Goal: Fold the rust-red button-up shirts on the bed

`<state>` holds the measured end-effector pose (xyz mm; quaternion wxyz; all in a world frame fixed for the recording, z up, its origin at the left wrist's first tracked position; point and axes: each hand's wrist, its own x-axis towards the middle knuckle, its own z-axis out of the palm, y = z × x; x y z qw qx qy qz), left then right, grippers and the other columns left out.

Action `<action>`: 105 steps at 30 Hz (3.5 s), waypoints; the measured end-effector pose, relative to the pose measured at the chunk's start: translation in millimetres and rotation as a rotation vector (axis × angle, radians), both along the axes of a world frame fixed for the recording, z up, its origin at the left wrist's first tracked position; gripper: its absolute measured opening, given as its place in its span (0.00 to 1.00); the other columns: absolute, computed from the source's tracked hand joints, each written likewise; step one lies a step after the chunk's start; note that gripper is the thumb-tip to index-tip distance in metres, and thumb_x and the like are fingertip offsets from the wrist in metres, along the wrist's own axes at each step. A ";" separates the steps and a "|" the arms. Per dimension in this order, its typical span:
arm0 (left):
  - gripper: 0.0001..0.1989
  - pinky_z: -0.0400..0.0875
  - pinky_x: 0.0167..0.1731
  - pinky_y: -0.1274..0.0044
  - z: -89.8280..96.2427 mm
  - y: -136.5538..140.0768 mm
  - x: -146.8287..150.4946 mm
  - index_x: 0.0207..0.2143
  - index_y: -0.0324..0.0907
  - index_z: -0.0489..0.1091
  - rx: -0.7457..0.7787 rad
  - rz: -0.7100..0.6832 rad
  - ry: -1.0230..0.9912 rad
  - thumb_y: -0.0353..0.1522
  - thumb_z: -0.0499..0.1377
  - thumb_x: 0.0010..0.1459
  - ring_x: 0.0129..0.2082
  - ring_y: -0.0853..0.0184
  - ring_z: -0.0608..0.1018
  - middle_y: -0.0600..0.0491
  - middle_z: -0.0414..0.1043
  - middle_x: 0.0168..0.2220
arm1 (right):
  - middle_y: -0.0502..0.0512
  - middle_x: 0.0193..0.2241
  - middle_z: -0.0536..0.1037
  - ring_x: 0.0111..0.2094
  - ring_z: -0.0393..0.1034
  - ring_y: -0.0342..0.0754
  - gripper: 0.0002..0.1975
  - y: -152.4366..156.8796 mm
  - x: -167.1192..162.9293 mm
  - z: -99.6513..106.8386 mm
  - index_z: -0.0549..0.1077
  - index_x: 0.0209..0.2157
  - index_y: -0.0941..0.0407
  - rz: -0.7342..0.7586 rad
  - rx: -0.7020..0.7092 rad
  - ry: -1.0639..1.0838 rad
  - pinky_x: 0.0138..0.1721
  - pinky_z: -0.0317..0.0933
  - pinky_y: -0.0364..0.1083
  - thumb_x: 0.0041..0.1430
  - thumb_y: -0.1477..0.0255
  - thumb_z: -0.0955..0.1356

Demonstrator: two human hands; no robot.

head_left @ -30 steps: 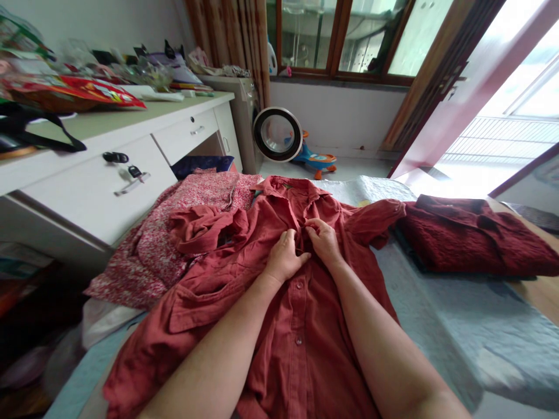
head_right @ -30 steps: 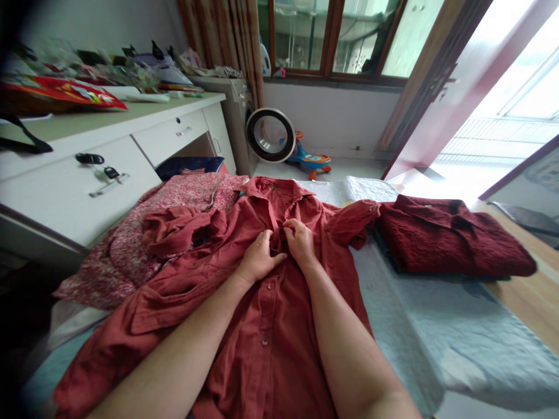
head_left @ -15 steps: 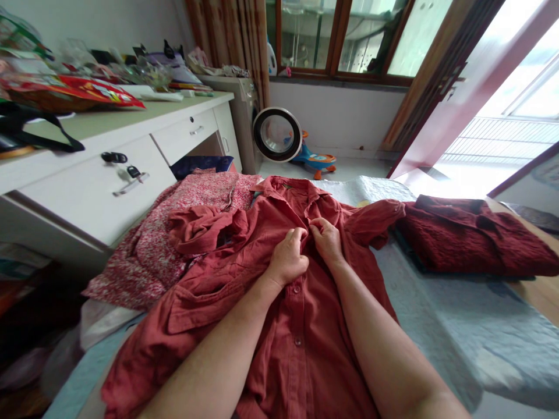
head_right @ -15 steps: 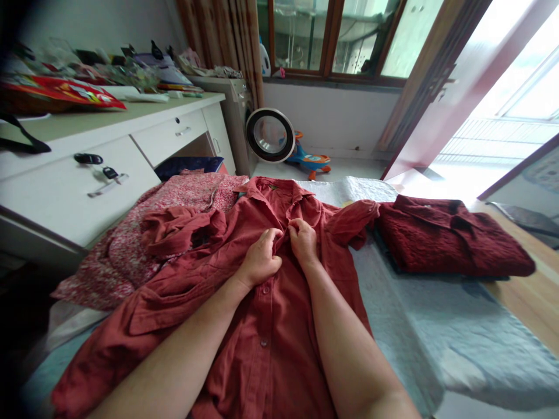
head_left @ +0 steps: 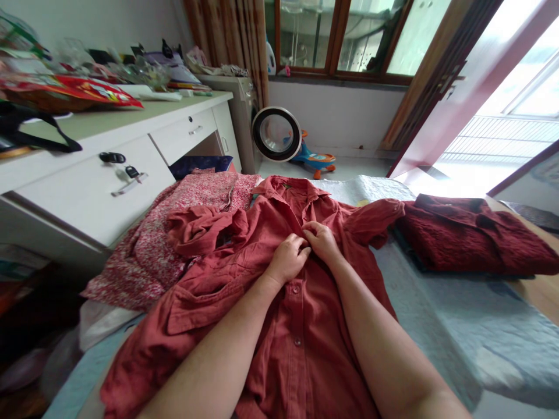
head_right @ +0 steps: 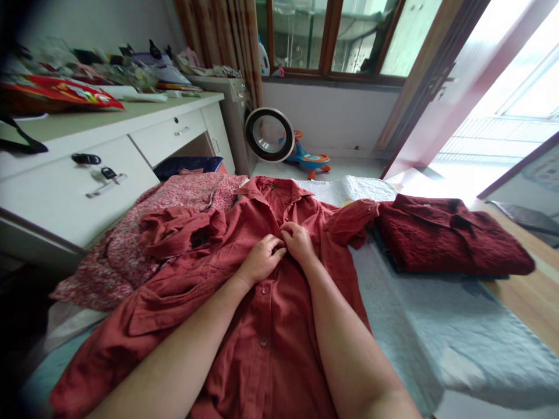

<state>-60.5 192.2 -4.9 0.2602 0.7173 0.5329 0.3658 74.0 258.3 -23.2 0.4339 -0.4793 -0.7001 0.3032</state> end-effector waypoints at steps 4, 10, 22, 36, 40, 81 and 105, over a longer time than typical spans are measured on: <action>0.02 0.73 0.33 0.76 -7.3 9.8 -4.9 0.35 0.43 0.66 -0.242 0.128 -0.339 0.30 0.58 0.59 0.30 0.68 0.79 0.54 0.75 0.32 | 0.51 0.29 0.79 0.30 0.72 0.46 0.08 -1.6 -3.1 -1.3 0.76 0.32 0.55 0.102 -0.017 0.013 0.35 0.63 0.44 0.53 0.74 0.65; 0.09 0.63 0.15 0.82 -10.8 16.9 -9.3 0.34 0.43 0.60 -0.486 0.254 -0.606 0.37 0.58 0.61 0.20 0.67 0.79 0.57 0.72 0.25 | 0.50 0.26 0.77 0.27 0.69 0.44 0.07 -6.7 -8.8 1.7 0.75 0.33 0.56 0.207 -0.062 0.043 0.31 0.61 0.42 0.53 0.73 0.65; 0.06 0.61 0.13 0.82 -7.3 18.3 -9.4 0.36 0.44 0.60 -0.537 0.334 -0.581 0.27 0.54 0.56 0.19 0.66 0.78 0.55 0.76 0.27 | 0.49 0.26 0.76 0.27 0.68 0.43 0.06 -8.1 -11.7 1.2 0.74 0.32 0.56 0.245 -0.084 0.053 0.31 0.60 0.41 0.52 0.74 0.66; 0.04 0.68 0.30 0.79 -6.6 15.6 -18.9 0.27 0.40 0.71 -0.038 0.263 -0.232 0.26 0.58 0.53 0.27 0.69 0.76 0.54 0.76 0.26 | 0.50 0.27 0.78 0.29 0.70 0.44 0.08 -10.3 -13.1 4.3 0.75 0.32 0.56 0.168 -0.043 -0.039 0.32 0.61 0.42 0.52 0.77 0.64; 0.03 0.68 0.31 0.79 -6.2 14.0 -17.1 0.30 0.40 0.72 -0.028 0.245 -0.161 0.27 0.59 0.54 0.27 0.69 0.76 0.53 0.77 0.27 | 0.49 0.27 0.77 0.28 0.70 0.44 0.08 -10.2 -13.0 4.3 0.75 0.30 0.56 0.157 -0.038 -0.051 0.32 0.62 0.42 0.51 0.78 0.64; 0.04 0.72 0.34 0.78 -1.7 12.8 -17.6 0.32 0.40 0.75 -0.007 0.266 -0.304 0.27 0.59 0.55 0.30 0.67 0.78 0.52 0.79 0.31 | 0.54 0.36 0.67 0.39 0.65 0.48 0.06 -14.1 -14.6 12.3 0.73 0.28 0.54 0.052 0.166 -0.079 0.42 0.62 0.45 0.54 0.75 0.65; 0.06 0.69 0.37 0.79 -2.7 14.6 -20.5 0.31 0.41 0.73 0.101 0.273 -0.243 0.22 0.62 0.52 0.33 0.70 0.76 0.54 0.74 0.31 | 0.50 0.28 0.74 0.30 0.67 0.45 0.05 -11.2 -15.5 2.8 0.70 0.31 0.55 0.177 -0.067 0.115 0.34 0.62 0.43 0.52 0.69 0.65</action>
